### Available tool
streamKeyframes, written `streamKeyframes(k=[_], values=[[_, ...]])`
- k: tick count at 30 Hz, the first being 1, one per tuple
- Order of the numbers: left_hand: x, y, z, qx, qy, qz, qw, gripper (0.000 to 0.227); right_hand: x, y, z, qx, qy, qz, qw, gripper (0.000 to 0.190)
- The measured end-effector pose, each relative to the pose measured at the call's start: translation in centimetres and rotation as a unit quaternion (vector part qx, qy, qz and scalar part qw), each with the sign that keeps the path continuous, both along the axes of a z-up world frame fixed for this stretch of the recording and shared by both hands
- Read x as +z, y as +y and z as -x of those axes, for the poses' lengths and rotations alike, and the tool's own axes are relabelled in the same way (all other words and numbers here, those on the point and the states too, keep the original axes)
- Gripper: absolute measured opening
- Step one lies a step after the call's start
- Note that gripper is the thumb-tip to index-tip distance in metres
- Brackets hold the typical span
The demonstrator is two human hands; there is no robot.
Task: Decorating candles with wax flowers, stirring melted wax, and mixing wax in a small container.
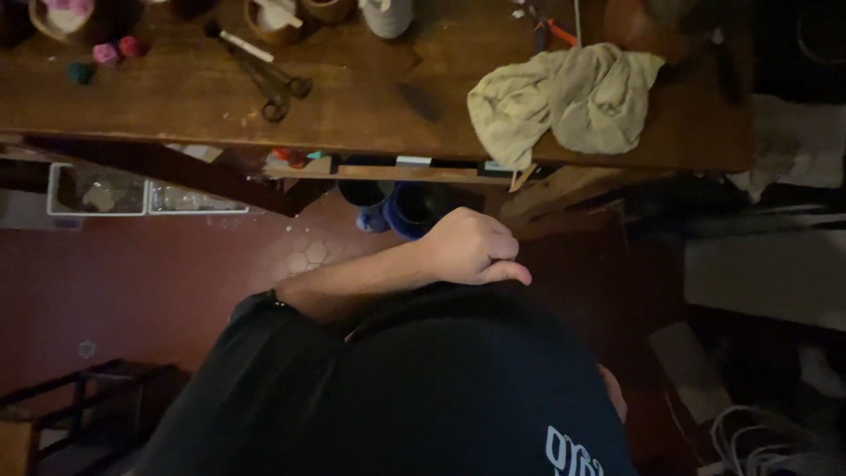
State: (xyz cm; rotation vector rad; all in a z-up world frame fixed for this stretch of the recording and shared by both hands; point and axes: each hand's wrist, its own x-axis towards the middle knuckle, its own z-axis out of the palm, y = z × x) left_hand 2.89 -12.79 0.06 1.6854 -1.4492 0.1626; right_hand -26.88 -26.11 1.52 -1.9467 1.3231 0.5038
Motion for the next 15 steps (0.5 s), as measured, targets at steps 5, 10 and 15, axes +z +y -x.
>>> streamKeyframes(k=[5, 10, 15], values=[[-0.1, -4.1, -4.3, -0.022, -0.022, 0.01, 0.999, 0.053, 2.0, -4.7, -6.7, -0.031, 0.042, -0.014, 0.999, 0.042], [0.3, -7.8, -8.8, -0.063, 0.004, 0.032, 0.998, 0.048, -7.2, -15.5, -7.8, -0.053, 0.074, -0.035, 0.995, 0.051], [1.5, -11.9, -13.2, -0.094, -0.003, 0.039, 0.995, 0.048, -19.0, -26.5, -4.1, 0.07, -0.014, 0.068, 0.995, 0.048]])
